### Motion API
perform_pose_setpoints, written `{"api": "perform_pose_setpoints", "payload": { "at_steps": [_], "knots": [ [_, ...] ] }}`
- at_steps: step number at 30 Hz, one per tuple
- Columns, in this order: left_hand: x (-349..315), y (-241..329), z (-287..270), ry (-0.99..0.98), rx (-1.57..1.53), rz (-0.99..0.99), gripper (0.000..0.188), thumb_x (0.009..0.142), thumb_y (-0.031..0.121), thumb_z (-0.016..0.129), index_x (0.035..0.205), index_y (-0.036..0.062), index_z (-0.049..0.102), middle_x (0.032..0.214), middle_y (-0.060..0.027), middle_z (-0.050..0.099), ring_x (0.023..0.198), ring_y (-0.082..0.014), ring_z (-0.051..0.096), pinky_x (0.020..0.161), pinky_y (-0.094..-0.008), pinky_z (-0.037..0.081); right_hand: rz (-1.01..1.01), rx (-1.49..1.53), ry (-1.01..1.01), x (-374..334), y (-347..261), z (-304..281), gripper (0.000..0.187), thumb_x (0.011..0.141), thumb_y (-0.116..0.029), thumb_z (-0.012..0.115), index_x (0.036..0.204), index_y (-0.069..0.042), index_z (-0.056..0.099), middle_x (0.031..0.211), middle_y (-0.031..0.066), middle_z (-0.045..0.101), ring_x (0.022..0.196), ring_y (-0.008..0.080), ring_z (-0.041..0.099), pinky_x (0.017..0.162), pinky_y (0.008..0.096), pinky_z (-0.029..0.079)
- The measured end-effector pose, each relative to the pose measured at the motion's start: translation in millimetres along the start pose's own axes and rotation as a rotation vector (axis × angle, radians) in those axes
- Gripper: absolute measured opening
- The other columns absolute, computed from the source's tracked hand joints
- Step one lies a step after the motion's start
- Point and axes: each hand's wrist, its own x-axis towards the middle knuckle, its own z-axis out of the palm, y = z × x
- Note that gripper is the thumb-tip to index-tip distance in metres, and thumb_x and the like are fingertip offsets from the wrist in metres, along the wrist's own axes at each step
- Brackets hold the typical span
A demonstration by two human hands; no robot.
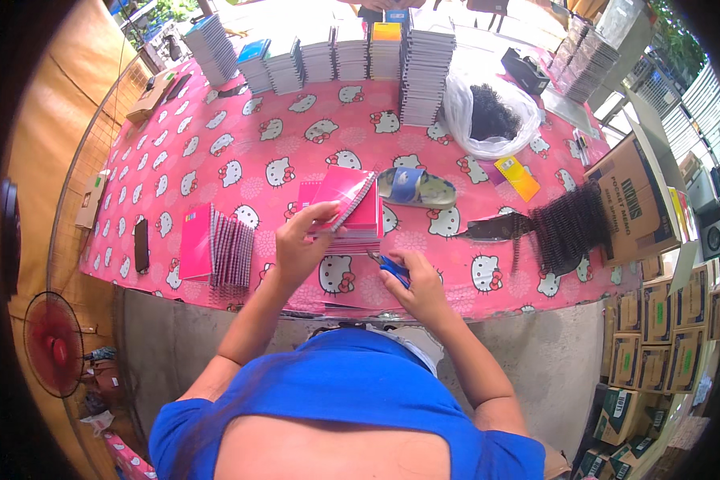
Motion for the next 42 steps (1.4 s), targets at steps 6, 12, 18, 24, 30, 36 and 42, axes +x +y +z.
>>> {"api": "perform_pose_setpoints", "payload": {
  "at_steps": [6,12,18,24,30,36,42],
  "knots": [
    [-8.2,-2.9,9.9,0.177,-0.054,0.146,0.024,0.069,-0.003,0.079,0.09,-0.0003,0.066,0.093,-0.0144,0.069,0.095,-0.0238,0.067,0.077,-0.0328,0.057,-0.154,0.0,0.1,23.3,-42.9,-13.7,0.038,0.082,-0.029,0.07,0.107,-0.002,0.057,0.098,0.0146,0.059,0.093,0.0311,0.058,0.08,0.0401,0.046],
    [-5.7,4.5,4.7,0.143,0.026,0.223,0.018,0.072,-0.011,0.072,0.086,-0.0015,0.065,0.097,-0.0161,0.07,0.091,-0.0247,0.068,0.078,-0.0331,0.054,-0.368,-0.277,0.171,37.3,-55.6,-15.3,0.039,0.08,-0.029,0.071,0.105,-0.002,0.059,0.098,0.0148,0.059,0.092,0.0316,0.058,0.078,0.0416,0.046],
    [-6.2,6.2,-6.2,0.167,0.038,0.321,0.018,0.073,-0.013,0.069,0.086,-0.0015,0.063,0.098,-0.0163,0.07,0.091,-0.0239,0.068,0.078,-0.0327,0.054,0.493,0.971,-0.566,47.3,-28.7,-5.9,0.034,0.09,-0.03,0.065,0.102,0.002,0.061,0.092,0.0087,0.064,0.082,0.0187,0.063,0.071,0.0342,0.051],
    [-4.6,16.0,-48.7,0.706,-0.244,0.113,0.024,0.082,-0.008,0.068,0.086,0.0052,0.047,0.11,-0.0216,0.063,0.099,-0.019,0.063,0.078,-0.0252,0.053,-0.112,-0.107,-0.093,20.5,18.7,33.3,0.032,0.082,-0.024,0.072,0.1,0.001,0.062,0.091,0.0127,0.063,0.085,0.0275,0.063,0.073,0.0375,0.051],
    [-93.7,-55.5,-188.3,1.174,0.008,-0.252,0.017,0.089,0.001,0.064,0.086,0.0059,0.048,0.106,-0.0167,0.063,0.094,-0.0148,0.061,0.085,-0.0279,0.047,-0.519,-0.096,-0.159,3.6,-2.1,57.4,0.033,0.072,-0.014,0.078,0.099,-0.002,0.063,0.108,0.0162,0.06,0.099,0.0344,0.059,0.081,0.0429,0.049],
    [-83.5,-62.0,-178.3,1.144,-0.15,-0.211,0.011,0.097,0.009,0.053,0.094,0.0006,0.058,0.104,-0.011,0.063,0.092,-0.0127,0.057,0.087,-0.0241,0.044,-0.855,0.293,-0.027,107.4,-94.3,179.6,0.037,0.081,-0.01,0.071,0.114,0.0,0.058,0.12,0.0203,0.057,0.113,0.0362,0.054,0.095,0.044,0.044],
    [-79.0,-71.6,-166.8,1.116,0.022,-0.245,0.03,0.103,0.021,0.041,0.102,-0.0018,0.061,0.106,-0.0081,0.063,0.098,-0.0144,0.057,0.091,-0.03,0.043,-0.738,0.307,0.194,151.3,-136.9,265.3,0.045,0.09,-0.033,0.061,0.122,-0.003,0.051,0.135,0.0221,0.041,0.126,0.0388,0.037,0.105,0.0488,0.028]
  ]
}}
